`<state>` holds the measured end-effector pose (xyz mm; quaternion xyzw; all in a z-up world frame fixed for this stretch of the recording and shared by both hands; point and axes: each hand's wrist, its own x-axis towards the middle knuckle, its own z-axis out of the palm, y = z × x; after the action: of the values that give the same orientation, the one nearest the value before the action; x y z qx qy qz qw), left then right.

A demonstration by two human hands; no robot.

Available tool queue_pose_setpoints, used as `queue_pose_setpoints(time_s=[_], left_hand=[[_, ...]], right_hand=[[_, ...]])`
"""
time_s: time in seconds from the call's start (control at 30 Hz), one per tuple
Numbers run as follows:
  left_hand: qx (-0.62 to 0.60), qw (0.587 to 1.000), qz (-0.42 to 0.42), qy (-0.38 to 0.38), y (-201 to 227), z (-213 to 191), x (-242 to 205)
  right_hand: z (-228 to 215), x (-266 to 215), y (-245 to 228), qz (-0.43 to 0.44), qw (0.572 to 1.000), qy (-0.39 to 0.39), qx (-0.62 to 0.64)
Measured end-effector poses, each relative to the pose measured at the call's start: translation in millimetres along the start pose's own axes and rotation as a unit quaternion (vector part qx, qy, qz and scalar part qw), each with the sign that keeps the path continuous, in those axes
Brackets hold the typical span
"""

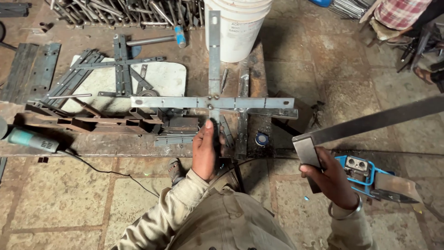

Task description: A worker grinds a metal bar and then assembles and measures a cross-shaped metal structure using a try square.

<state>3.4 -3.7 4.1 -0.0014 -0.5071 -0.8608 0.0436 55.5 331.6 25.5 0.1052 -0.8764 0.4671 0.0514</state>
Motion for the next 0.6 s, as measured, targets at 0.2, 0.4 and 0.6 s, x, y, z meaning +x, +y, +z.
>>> queue_pose_setpoints(time_s=[0.2,0.4,0.6], left_hand=[[-0.013,1.000,0.010,0.004,-8,-5,3],[-0.020,1.000,0.007,0.021,-14,-6,3],[-0.004,0.999,0.028,0.016,-17,-10,3]], right_hand=[[5,0,4,0.007,1.000,-0.009,0.018],[9,0,15,0.001,1.000,0.004,-0.008],[9,1,23,0.018,0.999,-0.024,0.027]])
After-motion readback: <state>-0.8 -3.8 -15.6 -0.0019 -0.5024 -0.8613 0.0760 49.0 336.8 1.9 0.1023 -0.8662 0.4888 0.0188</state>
